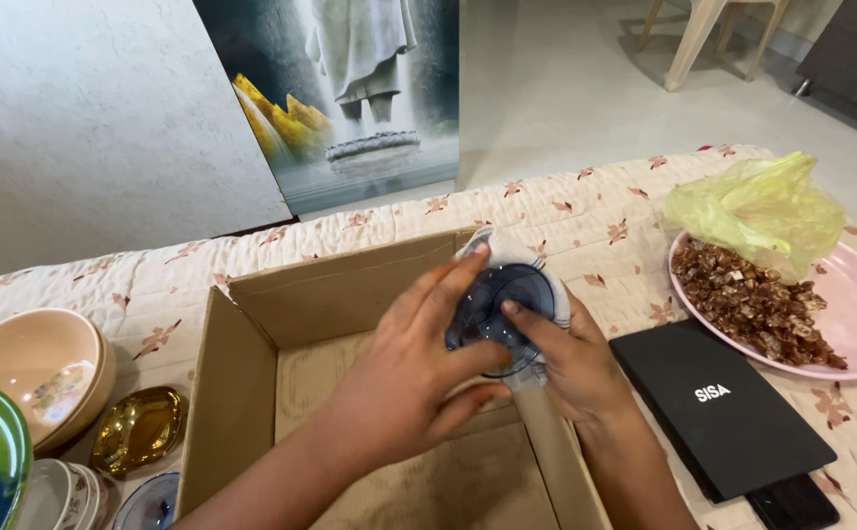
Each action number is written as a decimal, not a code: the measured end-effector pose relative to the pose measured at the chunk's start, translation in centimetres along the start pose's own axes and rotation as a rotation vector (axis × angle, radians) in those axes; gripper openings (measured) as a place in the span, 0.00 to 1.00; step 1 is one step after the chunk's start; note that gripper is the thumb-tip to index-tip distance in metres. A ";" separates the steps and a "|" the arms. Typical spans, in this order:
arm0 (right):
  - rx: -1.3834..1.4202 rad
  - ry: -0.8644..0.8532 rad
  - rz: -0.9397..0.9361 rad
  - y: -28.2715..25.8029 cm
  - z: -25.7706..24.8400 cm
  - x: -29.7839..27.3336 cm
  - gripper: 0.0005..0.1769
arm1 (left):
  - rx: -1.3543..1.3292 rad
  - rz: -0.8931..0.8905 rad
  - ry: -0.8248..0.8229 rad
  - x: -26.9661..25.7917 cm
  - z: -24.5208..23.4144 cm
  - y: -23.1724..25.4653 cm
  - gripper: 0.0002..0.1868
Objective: The person wipes a green plate and several small blue bowls with a cloth. They handle each item one at a time, wiping the surfaces and placing them back on the table.
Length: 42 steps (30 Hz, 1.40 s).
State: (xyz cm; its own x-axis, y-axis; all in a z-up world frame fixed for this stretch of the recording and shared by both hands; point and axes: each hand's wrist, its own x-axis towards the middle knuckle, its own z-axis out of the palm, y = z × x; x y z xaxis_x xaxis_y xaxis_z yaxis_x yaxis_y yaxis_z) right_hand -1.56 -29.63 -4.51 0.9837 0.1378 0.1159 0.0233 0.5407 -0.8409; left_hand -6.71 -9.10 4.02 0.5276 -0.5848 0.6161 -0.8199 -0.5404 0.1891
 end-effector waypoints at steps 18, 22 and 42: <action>-0.180 -0.035 -0.296 -1.2 1.4 -1.3 0.35 | -0.189 -0.156 0.154 -0.6 1.4 -1.5 0.55; -0.907 -0.303 -0.532 -2.3 3.1 -2.9 0.40 | -0.258 -0.359 0.023 -1.2 2.8 -1.9 0.63; -0.375 -0.450 -0.221 -1.3 1.0 -3.0 0.40 | -0.238 -0.198 0.090 0.5 -0.1 -0.2 0.46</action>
State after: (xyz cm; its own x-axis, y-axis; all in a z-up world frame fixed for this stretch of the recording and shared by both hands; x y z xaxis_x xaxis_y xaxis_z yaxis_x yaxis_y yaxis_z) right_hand -4.72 -29.89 -3.20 0.7790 0.4361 0.4504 0.3587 0.2792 -0.8907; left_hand -6.35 -9.18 4.37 0.6693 -0.4203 0.6127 -0.7376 -0.4754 0.4796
